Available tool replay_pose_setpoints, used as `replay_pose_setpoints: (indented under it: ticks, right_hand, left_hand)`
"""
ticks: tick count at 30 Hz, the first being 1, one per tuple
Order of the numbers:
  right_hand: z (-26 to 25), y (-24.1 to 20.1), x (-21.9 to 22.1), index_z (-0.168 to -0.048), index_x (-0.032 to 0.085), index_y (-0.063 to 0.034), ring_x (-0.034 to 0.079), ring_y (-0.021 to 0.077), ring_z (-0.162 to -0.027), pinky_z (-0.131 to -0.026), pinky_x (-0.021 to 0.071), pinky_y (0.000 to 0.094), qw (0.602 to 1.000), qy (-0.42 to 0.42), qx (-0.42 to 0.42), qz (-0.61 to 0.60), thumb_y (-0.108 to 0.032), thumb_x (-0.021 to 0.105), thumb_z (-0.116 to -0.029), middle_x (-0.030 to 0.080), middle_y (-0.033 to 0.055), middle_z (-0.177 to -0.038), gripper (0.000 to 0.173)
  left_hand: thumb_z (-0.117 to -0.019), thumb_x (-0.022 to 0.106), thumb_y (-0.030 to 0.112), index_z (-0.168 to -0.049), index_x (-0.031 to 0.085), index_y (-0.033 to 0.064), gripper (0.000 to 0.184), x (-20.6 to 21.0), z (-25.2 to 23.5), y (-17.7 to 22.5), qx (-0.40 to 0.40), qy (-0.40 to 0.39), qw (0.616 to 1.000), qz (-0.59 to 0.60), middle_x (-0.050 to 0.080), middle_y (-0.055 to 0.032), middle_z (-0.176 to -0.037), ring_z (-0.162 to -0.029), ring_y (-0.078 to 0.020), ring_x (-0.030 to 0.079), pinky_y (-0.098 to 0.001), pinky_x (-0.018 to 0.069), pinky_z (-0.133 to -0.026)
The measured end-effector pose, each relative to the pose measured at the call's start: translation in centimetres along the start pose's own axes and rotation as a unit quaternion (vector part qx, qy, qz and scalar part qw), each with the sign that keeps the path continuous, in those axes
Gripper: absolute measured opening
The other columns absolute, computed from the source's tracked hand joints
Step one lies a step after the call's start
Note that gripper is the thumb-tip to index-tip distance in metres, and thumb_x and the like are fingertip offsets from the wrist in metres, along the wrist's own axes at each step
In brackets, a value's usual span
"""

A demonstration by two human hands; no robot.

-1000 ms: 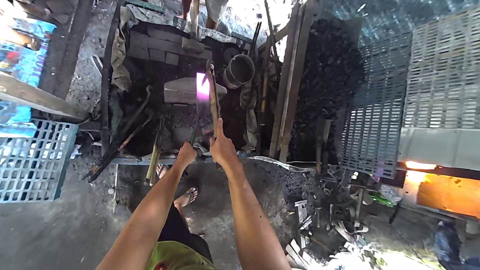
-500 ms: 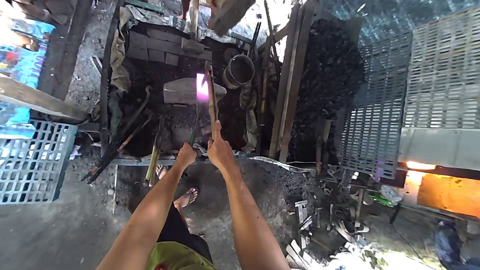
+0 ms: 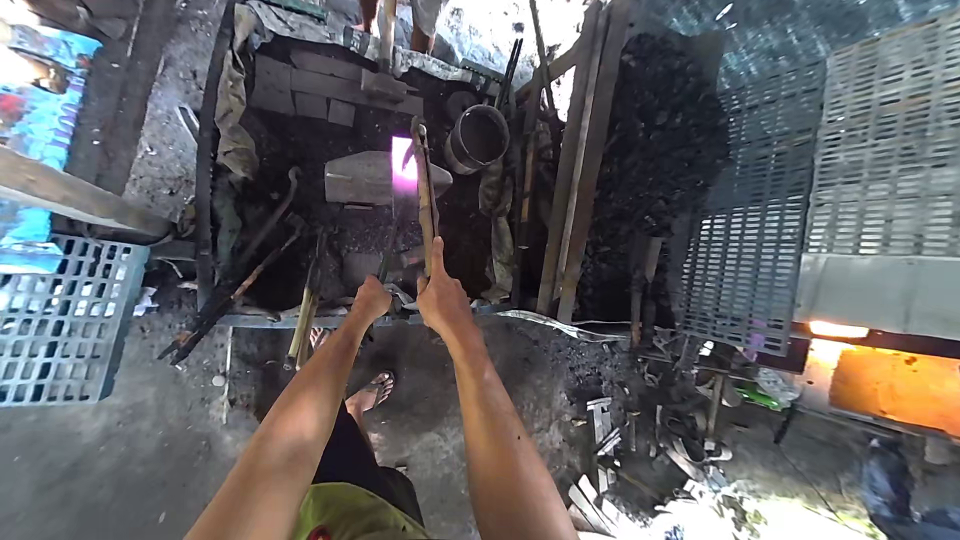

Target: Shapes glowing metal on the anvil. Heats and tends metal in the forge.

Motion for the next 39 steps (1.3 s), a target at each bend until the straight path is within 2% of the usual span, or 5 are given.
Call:
replay_pose_setpoints:
  ticks: [14, 19, 23, 28, 39]
  right_hand:
    - [-0.5, 0.6, 1.1, -0.165, -0.011, -0.035, 0.072, 0.0304, -0.1, -0.088, 0.0574, 0.0479, 1.0, 0.007, 0.011, 0.004, -0.03, 0.041, -0.1103, 0.072, 0.0141, -0.11, 0.076]
    - [-1.0, 2.1, 0.0, -0.166, -0.007, -0.0305, 0.072, 0.0244, -0.077, -0.074, 0.0612, 0.0412, 0.997, 0.005, 0.014, -0.078, -0.03, 0.043, -0.1107, 0.069, 0.0157, -0.108, 0.075]
    - [-2.0, 2.3, -2.0, -0.166, -0.006, -0.0317, 0.072, 0.0255, -0.077, -0.074, 0.0608, 0.0415, 0.998, 0.008, -0.007, -0.057, -0.032, 0.045, -0.1104, 0.069, 0.0167, -0.103, 0.075]
    - [-4.0, 1.8, -1.7, -0.166, -0.007, -0.0325, 0.071, 0.028, -0.073, -0.069, 0.0606, 0.0437, 0.996, 0.024, -0.024, -0.079, -0.03, 0.044, -0.1105, 0.07, 0.0182, -0.097, 0.075]
    - [0.1, 1.6, -0.9, -0.165, -0.011, -0.0338, 0.072, 0.0277, -0.088, -0.081, 0.0594, 0.0436, 1.0, -0.006, -0.007, -0.006, -0.03, 0.042, -0.1104, 0.07, 0.0161, -0.107, 0.076]
  left_hand:
    - [-0.0957, 0.062, 0.016, -0.14, 0.047, -0.0015, 0.05, 0.1, 0.1, 0.2, -0.001, -0.002, 1.0, 0.005, 0.064, -0.0266, -0.125, -0.117, -0.0406, 0.065, -0.0594, 0.0532, -0.096]
    - [-0.0955, 0.061, 0.015, -0.139, 0.047, -0.0016, 0.049, 0.0, 0.2, 0.3, -0.002, -0.001, 1.0, -0.001, 0.064, -0.0266, -0.125, -0.118, -0.04, 0.065, -0.0593, 0.0531, -0.097]
    - [-0.0955, 0.062, 0.016, -0.136, 0.049, -0.0015, 0.046, -0.1, 0.2, 0.5, 0.007, -0.003, 1.0, -0.008, 0.065, -0.0261, -0.123, -0.116, -0.0399, 0.066, -0.0591, 0.0535, -0.095]
    - [-0.0954, 0.061, 0.015, -0.136, 0.048, -0.0017, 0.046, 0.4, 0.0, 0.6, 0.001, -0.005, 1.0, 0.001, 0.065, -0.0258, -0.121, -0.113, -0.0395, 0.067, -0.0585, 0.0539, -0.094]
    - [-0.0959, 0.062, 0.017, -0.136, 0.048, -0.0025, 0.047, 0.5, -0.3, 0.3, 0.003, 0.0, 1.0, -0.004, 0.066, -0.0269, -0.12, -0.114, -0.041, 0.067, -0.0603, 0.0536, -0.094]
Point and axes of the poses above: each hand's wrist, its own z-axis away from the middle knuckle, its own x-axis out of the palm, y = z × x, the point moved 6 cm from there along -z, towards the middle knuckle
